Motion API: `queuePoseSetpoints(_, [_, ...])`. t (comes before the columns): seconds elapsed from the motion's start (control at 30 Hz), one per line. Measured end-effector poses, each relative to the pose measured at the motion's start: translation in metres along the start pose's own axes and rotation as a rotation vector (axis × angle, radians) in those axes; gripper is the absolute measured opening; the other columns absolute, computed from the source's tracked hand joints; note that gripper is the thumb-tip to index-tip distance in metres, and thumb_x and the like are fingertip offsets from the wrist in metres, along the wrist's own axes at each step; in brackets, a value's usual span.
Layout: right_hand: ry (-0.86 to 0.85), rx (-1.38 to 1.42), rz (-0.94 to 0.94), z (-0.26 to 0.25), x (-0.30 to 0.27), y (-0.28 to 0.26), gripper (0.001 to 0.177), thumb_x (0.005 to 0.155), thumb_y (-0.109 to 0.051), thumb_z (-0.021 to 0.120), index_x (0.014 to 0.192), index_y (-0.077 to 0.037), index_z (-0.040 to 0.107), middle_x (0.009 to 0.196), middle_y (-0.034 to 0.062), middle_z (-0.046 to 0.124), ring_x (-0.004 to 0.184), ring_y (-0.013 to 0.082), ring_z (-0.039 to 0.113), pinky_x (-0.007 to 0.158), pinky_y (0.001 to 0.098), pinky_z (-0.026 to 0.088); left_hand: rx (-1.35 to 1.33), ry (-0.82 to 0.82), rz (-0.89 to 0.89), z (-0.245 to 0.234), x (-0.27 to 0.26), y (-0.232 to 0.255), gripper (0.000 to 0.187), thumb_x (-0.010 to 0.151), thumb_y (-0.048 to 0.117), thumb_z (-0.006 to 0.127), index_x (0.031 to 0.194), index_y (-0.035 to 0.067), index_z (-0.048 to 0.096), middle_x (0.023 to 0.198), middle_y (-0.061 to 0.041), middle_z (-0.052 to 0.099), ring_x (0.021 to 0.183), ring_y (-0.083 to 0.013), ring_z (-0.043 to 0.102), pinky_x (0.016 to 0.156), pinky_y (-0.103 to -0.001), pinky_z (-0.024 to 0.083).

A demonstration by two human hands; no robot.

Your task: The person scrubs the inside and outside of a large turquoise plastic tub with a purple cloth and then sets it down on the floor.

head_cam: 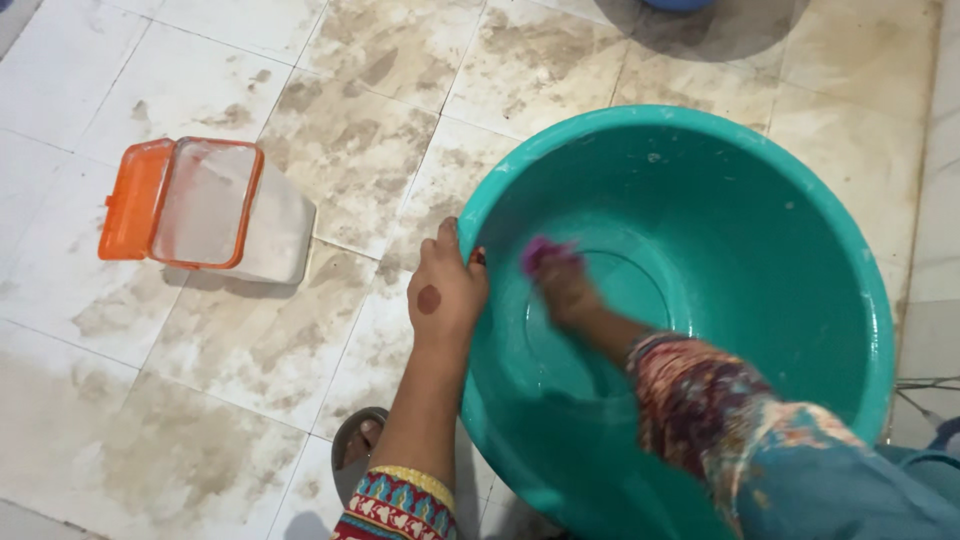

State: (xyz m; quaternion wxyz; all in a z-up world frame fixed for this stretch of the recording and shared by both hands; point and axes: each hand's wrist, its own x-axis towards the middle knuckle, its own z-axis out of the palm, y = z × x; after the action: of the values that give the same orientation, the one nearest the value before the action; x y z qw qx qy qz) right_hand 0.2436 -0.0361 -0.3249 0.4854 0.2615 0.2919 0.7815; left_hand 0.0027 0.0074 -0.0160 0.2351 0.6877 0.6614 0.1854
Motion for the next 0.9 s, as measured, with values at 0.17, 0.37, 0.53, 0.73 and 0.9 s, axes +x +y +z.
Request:
queuePoseSetpoints(0.17, [1.558, -3.184, 0.073, 0.12, -0.124, -0.02, 0.037, 0.098, -0.017, 0.048, 0.135, -0.009, 0.05, 0.132, 0.0168, 0.055, 0.126, 0.0315, 0.052, 0.112, 0.0509, 0.038, -0.058, 0.025, -0.01, -0.002, -0.005, 0.006, 0.052, 0.092, 0.026, 0.066, 0.139, 0.01, 0.052, 0.11, -0.022, 0.064, 0.088, -0.0428, 0.069, 0.075, -0.051, 0.056])
queuePoseSetpoints(0.37, [0.621, -3.629, 0.821, 0.014, -0.174, 0.134, 0.063, 0.091, -0.025, 0.054, 0.146, -0.002, 0.034, 0.148, 0.0274, 0.033, 0.138, 0.0449, 0.034, 0.113, 0.0607, 0.028, -0.087, 0.016, -0.056, 0.003, -0.006, 0.012, 0.047, 0.094, 0.025, 0.065, 0.134, 0.005, 0.05, 0.11, -0.024, 0.063, 0.087, -0.0442, 0.069, 0.073, -0.052, 0.056])
queuePoseSetpoints(0.53, [0.689, -3.456, 0.909, -0.036, -0.028, 0.114, 0.088, 0.085, -0.031, 0.059, 0.155, 0.004, 0.02, 0.161, 0.0362, 0.015, 0.147, 0.056, 0.019, 0.114, 0.0689, 0.02, -0.032, 0.022, -0.008, 0.009, -0.003, 0.006, 0.049, 0.092, 0.026, 0.067, 0.134, 0.006, 0.052, 0.108, -0.025, 0.063, 0.088, -0.0449, 0.068, 0.074, -0.053, 0.055])
queuePoseSetpoints(0.73, [1.43, -3.522, 0.555, 0.073, -0.011, 0.017, 0.088, 0.09, -0.055, 0.053, 0.156, -0.004, 0.026, 0.163, 0.0253, 0.022, 0.149, 0.0465, 0.022, 0.116, 0.0656, 0.017, -0.075, 0.029, 0.008, 0.008, -0.002, -0.003, 0.049, 0.092, 0.026, 0.068, 0.134, 0.007, 0.053, 0.11, -0.024, 0.065, 0.09, -0.0445, 0.068, 0.076, -0.052, 0.055])
queuePoseSetpoints(0.9, [1.405, -3.626, 0.722, 0.088, -0.117, 0.042, 0.09, 0.091, -0.06, 0.052, 0.155, -0.002, 0.027, 0.161, 0.0264, 0.025, 0.147, 0.0462, 0.025, 0.115, 0.0665, 0.021, -0.083, 0.025, -0.014, 0.004, -0.004, 0.005, 0.048, 0.092, 0.026, 0.068, 0.133, 0.006, 0.053, 0.111, -0.024, 0.065, 0.092, -0.0441, 0.068, 0.078, -0.052, 0.055])
